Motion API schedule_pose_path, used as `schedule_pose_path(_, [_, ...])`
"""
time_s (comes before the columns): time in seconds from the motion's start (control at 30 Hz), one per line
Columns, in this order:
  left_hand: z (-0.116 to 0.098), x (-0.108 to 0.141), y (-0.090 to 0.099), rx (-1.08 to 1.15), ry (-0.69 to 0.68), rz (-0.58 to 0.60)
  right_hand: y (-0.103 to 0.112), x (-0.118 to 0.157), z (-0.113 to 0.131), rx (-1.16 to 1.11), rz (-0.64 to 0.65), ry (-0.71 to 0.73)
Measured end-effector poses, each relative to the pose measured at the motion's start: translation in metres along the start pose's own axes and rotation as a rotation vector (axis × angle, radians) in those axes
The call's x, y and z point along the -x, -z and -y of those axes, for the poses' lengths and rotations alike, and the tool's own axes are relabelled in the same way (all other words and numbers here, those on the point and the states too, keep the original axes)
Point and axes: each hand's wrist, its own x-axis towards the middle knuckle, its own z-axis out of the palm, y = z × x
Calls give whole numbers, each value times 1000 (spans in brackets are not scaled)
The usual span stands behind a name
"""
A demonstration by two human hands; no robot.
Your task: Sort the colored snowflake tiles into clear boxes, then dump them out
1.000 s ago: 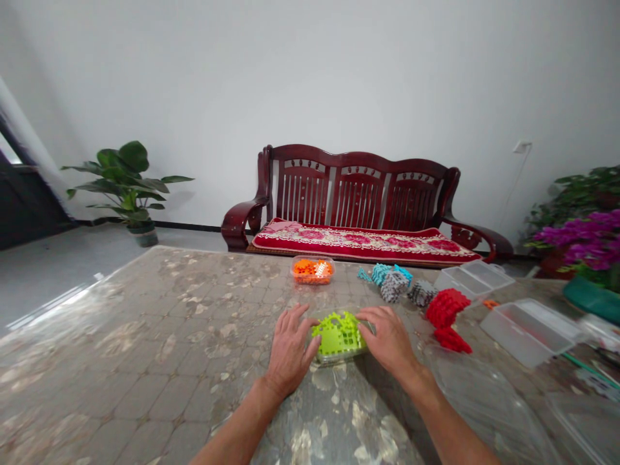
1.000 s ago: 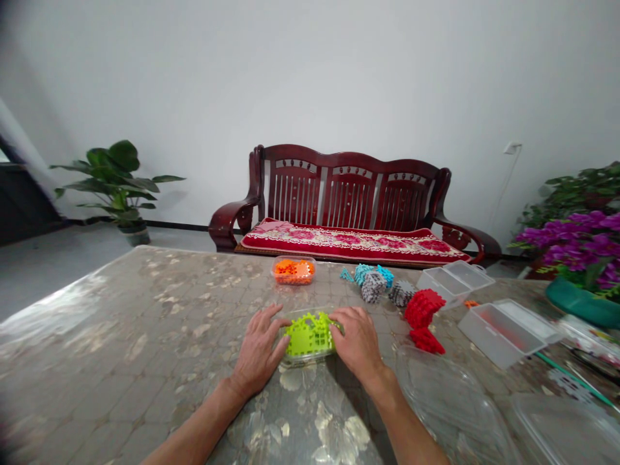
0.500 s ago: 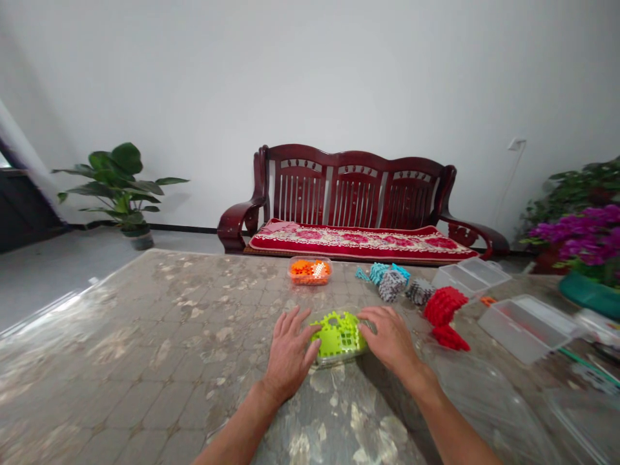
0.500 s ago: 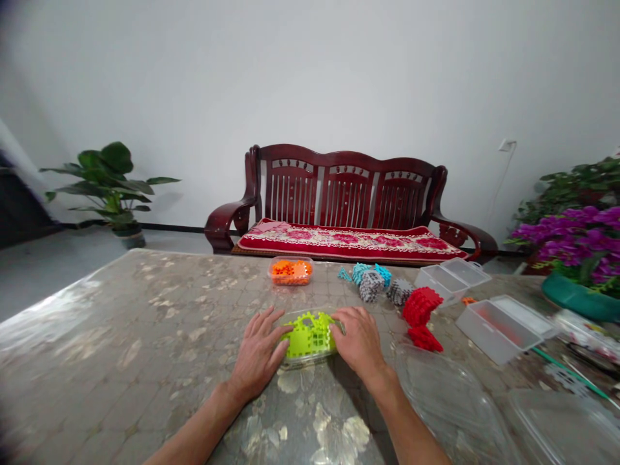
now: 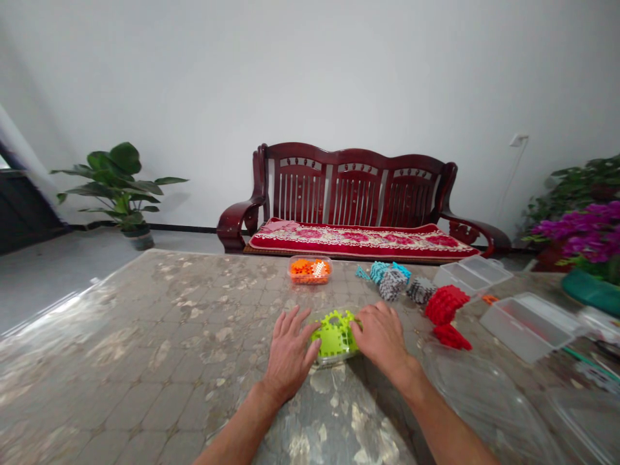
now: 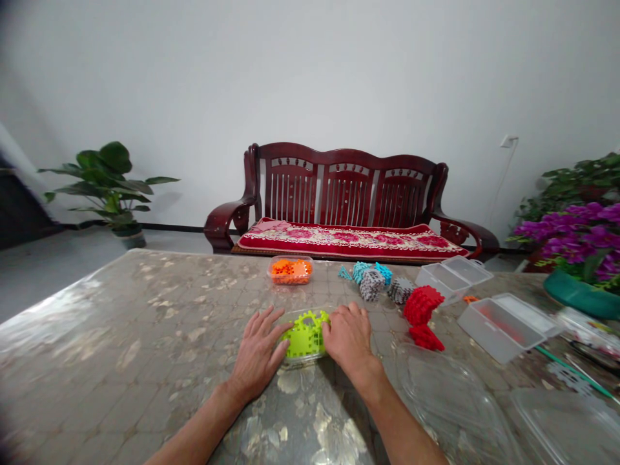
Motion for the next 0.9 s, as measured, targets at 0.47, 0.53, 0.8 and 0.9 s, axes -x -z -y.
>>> schedule_pose_path(0.47, [-3, -1, 3, 2, 1, -21, -18, 3, -10, 116, -336, 50])
schedule_pose_path(0.53, [-4, -1, 4, 2, 5, -30, -21, 5, -15, 92, -429, 57])
schedule_pose_path(0.8, [-6, -1, 8, -11, 49, -37, -16, 9, -13, -24, -707, 173])
schedule_pose_path(0.9, [-6, -1, 6, -8, 36, -23, -16, 12, -3, -82, -671, 281])
